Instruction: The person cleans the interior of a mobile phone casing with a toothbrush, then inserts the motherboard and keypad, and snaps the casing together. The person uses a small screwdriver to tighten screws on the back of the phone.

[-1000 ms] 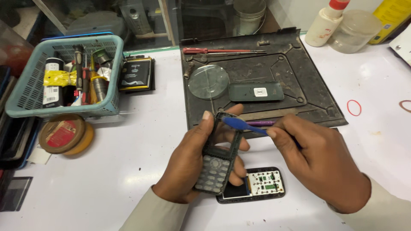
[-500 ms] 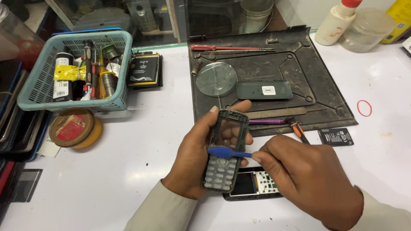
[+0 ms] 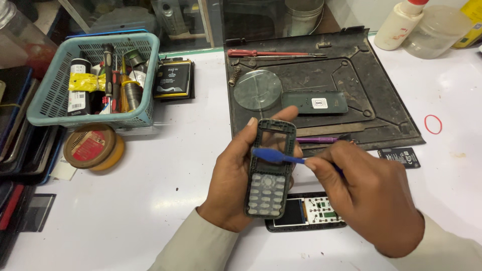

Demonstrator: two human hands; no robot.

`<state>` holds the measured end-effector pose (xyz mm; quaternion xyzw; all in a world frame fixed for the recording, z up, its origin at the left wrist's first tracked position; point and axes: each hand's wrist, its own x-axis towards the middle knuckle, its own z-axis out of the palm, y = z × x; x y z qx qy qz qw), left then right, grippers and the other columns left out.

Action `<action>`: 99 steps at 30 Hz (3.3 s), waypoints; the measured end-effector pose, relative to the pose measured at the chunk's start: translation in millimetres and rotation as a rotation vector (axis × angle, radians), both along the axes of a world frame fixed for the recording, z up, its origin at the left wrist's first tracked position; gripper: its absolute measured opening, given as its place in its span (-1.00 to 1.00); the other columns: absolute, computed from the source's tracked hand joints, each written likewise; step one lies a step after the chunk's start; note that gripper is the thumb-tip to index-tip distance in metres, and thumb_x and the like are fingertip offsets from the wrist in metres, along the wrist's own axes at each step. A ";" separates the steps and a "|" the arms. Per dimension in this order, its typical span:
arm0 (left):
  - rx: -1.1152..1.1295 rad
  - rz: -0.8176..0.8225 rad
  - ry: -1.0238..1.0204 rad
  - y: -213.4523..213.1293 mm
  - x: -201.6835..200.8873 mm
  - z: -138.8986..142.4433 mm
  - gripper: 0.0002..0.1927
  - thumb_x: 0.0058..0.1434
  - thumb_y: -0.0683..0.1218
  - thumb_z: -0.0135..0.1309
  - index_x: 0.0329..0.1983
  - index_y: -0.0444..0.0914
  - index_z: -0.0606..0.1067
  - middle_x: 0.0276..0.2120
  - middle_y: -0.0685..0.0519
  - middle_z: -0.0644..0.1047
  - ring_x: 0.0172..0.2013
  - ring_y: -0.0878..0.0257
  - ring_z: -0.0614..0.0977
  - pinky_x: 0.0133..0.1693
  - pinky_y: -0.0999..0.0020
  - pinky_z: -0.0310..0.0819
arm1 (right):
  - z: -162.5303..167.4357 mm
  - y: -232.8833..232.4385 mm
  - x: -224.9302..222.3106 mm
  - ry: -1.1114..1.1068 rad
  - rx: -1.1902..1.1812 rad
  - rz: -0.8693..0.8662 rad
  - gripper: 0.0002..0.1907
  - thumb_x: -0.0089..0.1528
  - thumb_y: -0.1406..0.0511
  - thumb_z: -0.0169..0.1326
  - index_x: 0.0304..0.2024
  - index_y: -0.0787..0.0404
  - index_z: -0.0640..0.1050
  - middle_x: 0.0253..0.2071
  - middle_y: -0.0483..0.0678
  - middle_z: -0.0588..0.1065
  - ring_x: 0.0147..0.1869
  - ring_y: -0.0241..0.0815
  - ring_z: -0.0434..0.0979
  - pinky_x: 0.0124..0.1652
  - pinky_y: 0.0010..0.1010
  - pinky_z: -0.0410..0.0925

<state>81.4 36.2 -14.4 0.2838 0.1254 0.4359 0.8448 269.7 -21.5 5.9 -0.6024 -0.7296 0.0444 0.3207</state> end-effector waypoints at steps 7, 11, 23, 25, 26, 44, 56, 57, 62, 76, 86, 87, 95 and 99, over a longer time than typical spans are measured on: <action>-0.046 0.028 0.069 0.8 -2.4 0.5 -0.37 0.53 0.20 -0.33 0.46 -0.27 0.33 -0.28 0.01 0.58 -0.35 0.40 0.56 -0.31 0.52 0.54 | -1.9 -5.0 4.1 -0.065 0.015 0.205 -0.78 0.22 0.23 0.19 -0.45 0.20 0.54 -0.59 -0.02 0.48 -0.65 -0.04 0.48 -0.61 -0.24 0.30; -0.028 0.043 0.169 -0.9 -0.9 2.1 -0.36 0.51 0.21 -0.34 0.44 -0.26 0.36 -0.29 0.03 0.59 -0.34 0.42 0.55 -0.33 0.54 0.50 | 3.7 3.0 13.3 -0.098 -0.009 -0.083 -0.70 0.27 0.20 0.22 -0.44 0.28 0.53 -0.57 0.06 0.49 -0.63 0.03 0.46 -0.58 -0.17 0.27; 0.004 0.077 0.311 0.9 -3.0 3.7 -0.36 0.49 0.24 -0.35 0.29 -0.26 0.48 -0.33 0.10 0.54 -0.37 0.44 0.49 -0.38 0.55 0.49 | 2.3 4.2 25.5 -0.119 0.012 -0.104 -0.73 0.25 0.21 0.21 -0.43 0.26 0.53 -0.56 0.06 0.49 -0.60 0.06 0.46 -0.56 -0.17 0.28; -0.004 0.098 0.365 1.9 -3.5 4.5 -0.35 0.46 0.24 -0.36 0.27 -0.26 0.49 -0.35 0.07 0.55 -0.37 0.44 0.52 -0.37 0.55 0.53 | 0.7 2.2 24.3 -0.069 -0.020 -0.027 -0.78 0.25 0.21 0.19 -0.40 0.20 0.54 -0.56 0.01 0.49 -0.60 -0.02 0.47 -0.56 -0.23 0.29; -0.019 0.114 0.391 2.5 -3.5 4.8 -0.35 0.44 0.25 -0.37 0.26 -0.26 0.49 -0.35 0.07 0.56 -0.36 0.44 0.53 -0.35 0.55 0.56 | -0.1 -1.9 23.5 -0.036 -0.068 0.041 -0.81 0.24 0.19 0.20 -0.38 0.14 0.56 -0.56 -0.05 0.50 -0.62 -0.09 0.49 -0.56 -0.28 0.31; -0.005 0.086 0.404 1.8 -2.7 7.5 -0.34 0.43 0.26 -0.37 0.27 -0.23 0.49 -0.37 0.06 0.51 -0.41 0.38 0.58 -0.44 0.46 0.62 | -0.7 1.6 30.2 -0.112 0.064 0.031 -0.80 0.17 0.24 0.22 -0.46 0.19 0.53 -0.60 -0.01 0.46 -0.66 -0.03 0.43 -0.60 -0.22 0.27; -0.026 0.040 0.255 0.9 -0.2 4.9 -0.34 0.47 0.26 -0.36 0.32 -0.27 0.42 -0.28 0.02 0.53 -0.39 0.35 0.59 -0.40 0.43 0.63 | -3.9 5.9 25.9 -0.070 0.081 -0.084 -0.79 0.26 0.26 0.19 -0.40 0.26 0.54 -0.55 0.03 0.48 -0.60 -0.05 0.46 -0.55 -0.25 0.28; -0.040 0.015 0.229 0.7 1.9 4.3 -0.34 0.48 0.26 -0.37 0.33 -0.27 0.41 -0.30 0.01 0.51 -0.39 0.33 0.60 -0.40 0.41 0.64 | -1.5 8.1 25.5 -0.045 0.068 -0.146 -0.77 0.30 0.26 0.19 -0.38 0.27 0.52 -0.55 0.04 0.47 -0.59 -0.05 0.45 -0.54 -0.25 0.27; -0.055 -0.058 0.225 -5.3 5.7 1.8 -0.32 0.49 0.27 -0.37 0.42 -0.24 0.36 -0.29 0.02 0.48 -0.46 0.25 0.64 -0.42 0.40 0.65 | 3.4 16.9 13.5 -0.021 0.062 -0.075 -0.77 0.29 0.26 0.19 -0.39 0.27 0.53 -0.54 0.03 0.48 -0.60 -0.03 0.44 -0.55 -0.24 0.26; -0.067 -0.029 0.144 -3.8 0.0 0.4 -0.28 0.50 0.25 -0.37 0.50 -0.32 0.25 -0.24 -0.07 0.53 -0.44 0.23 0.65 -0.48 0.39 0.63 | 10.8 11.5 18.6 -0.147 0.235 0.009 -0.79 0.27 0.28 0.25 -0.37 0.25 0.53 -0.45 -0.02 0.51 -0.55 -0.08 0.45 -0.51 -0.30 0.28; -0.017 -0.048 0.169 -0.4 -3.3 -1.6 -0.27 0.44 0.19 -0.31 0.51 -0.37 0.21 -0.29 -0.13 0.58 -0.45 0.23 0.65 -0.48 0.37 0.64 | 3.9 11.5 21.8 -0.146 0.253 0.042 -0.80 0.27 0.27 0.25 -0.36 0.23 0.54 -0.46 -0.02 0.49 -0.54 -0.06 0.46 -0.52 -0.27 0.28; 0.007 -0.023 0.182 0.2 -5.5 -2.2 -0.27 0.43 0.18 -0.30 0.51 -0.38 0.21 -0.30 -0.13 0.58 -0.46 0.22 0.65 -0.49 0.36 0.64 | 2.2 11.9 22.6 -0.139 0.248 0.052 -0.80 0.27 0.27 0.24 -0.36 0.23 0.53 -0.47 -0.03 0.50 -0.55 -0.06 0.46 -0.52 -0.27 0.28; 0.644 0.551 0.843 1.9 -21.8 13.4 -0.35 0.33 0.05 0.05 0.39 -0.41 0.39 -0.22 -0.05 0.61 -0.27 0.19 0.60 -0.34 0.35 0.53 | 10.0 -5.9 52.1 -0.125 0.047 -0.191 -0.80 0.29 0.23 0.21 -0.35 0.22 0.60 -0.59 -0.09 0.51 -0.61 -0.23 0.41 -0.56 -0.37 0.23; 0.983 1.021 1.476 -16.7 -47.8 24.9 -0.40 0.16 0.02 0.34 0.14 -0.45 0.50 -0.17 -0.14 0.60 -0.21 0.11 0.65 -0.22 0.24 0.55 | 8.5 -10.6 54.5 -0.093 -0.043 -0.255 -0.80 0.28 0.24 0.21 -0.34 0.26 0.63 -0.60 -0.05 0.53 -0.60 -0.22 0.39 -0.58 -0.36 0.23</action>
